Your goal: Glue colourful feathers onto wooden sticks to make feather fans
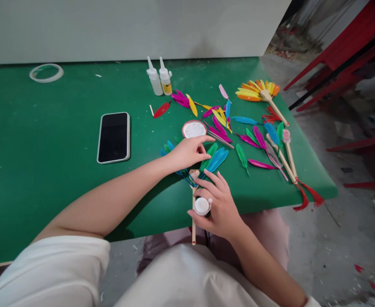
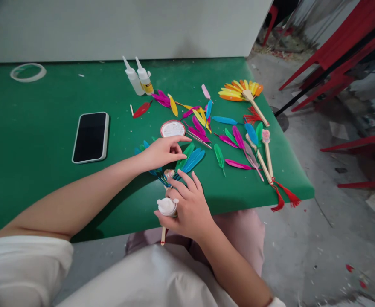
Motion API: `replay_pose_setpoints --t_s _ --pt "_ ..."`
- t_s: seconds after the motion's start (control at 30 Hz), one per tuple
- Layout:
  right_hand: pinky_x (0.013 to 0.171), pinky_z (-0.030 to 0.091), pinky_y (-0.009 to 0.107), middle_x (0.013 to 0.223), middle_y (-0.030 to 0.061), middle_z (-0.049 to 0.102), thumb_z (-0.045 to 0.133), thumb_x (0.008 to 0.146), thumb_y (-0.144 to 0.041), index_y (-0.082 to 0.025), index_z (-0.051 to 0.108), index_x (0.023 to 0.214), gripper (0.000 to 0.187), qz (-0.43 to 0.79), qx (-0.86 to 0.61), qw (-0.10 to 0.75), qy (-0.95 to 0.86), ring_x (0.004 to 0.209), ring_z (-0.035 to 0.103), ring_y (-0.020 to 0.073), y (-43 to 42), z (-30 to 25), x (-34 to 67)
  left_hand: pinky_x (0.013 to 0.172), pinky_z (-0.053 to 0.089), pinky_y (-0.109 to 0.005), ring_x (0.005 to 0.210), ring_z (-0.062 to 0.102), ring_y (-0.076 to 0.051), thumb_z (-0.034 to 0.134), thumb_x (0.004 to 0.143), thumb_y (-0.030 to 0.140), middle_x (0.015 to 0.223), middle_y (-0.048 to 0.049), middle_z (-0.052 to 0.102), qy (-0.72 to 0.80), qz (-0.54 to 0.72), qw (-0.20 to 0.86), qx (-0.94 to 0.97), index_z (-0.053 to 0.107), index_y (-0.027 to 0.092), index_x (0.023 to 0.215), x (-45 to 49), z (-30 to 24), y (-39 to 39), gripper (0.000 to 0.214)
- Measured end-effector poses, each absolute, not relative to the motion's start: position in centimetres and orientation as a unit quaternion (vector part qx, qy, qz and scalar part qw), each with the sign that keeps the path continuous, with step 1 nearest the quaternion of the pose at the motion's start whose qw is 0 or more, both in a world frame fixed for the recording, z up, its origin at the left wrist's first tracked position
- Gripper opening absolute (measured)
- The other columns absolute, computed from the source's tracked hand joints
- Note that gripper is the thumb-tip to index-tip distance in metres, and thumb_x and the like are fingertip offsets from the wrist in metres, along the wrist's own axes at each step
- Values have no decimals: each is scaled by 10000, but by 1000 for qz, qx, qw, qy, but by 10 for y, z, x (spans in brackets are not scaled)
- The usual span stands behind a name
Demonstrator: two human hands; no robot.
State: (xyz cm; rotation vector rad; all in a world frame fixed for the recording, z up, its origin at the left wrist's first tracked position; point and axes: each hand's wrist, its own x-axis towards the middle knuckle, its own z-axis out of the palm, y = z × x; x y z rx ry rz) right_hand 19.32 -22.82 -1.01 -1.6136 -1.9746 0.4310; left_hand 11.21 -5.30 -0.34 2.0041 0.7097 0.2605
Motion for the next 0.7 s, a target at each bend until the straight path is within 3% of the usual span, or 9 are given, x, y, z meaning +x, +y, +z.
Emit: replay_pose_setpoints --t_s 0.27,0.47,0.7 --pt "1080 224 498 1192 58 595 562 754 -447 -210 583 915 287 153 -599 288 -732 1288 355 278 -229 -11 194 629 413 -231 606 536 -100 630 727 194 678 19 616 284 108 484 820 528 182 1183 112 -6 -53 468" --pt "1030 324 470 1229 91 558 565 746 -404 -202 578 916 264 140 -593 350 -711 1290 358 292 -231 -12 197 631 416 -231 614 545 -103 634 730 201 684 15 620 285 106 486 820 527 178 1182 112 -5 -54 465" --pt "1061 266 486 1219 65 580 563 751 -436 -209 587 931 291 146 -603 304 -723 1297 343 294 -230 -11 195 624 412 -224 608 536 -97 632 730 191 678 18 613 282 110 483 822 529 175 1179 112 -5 -54 461"
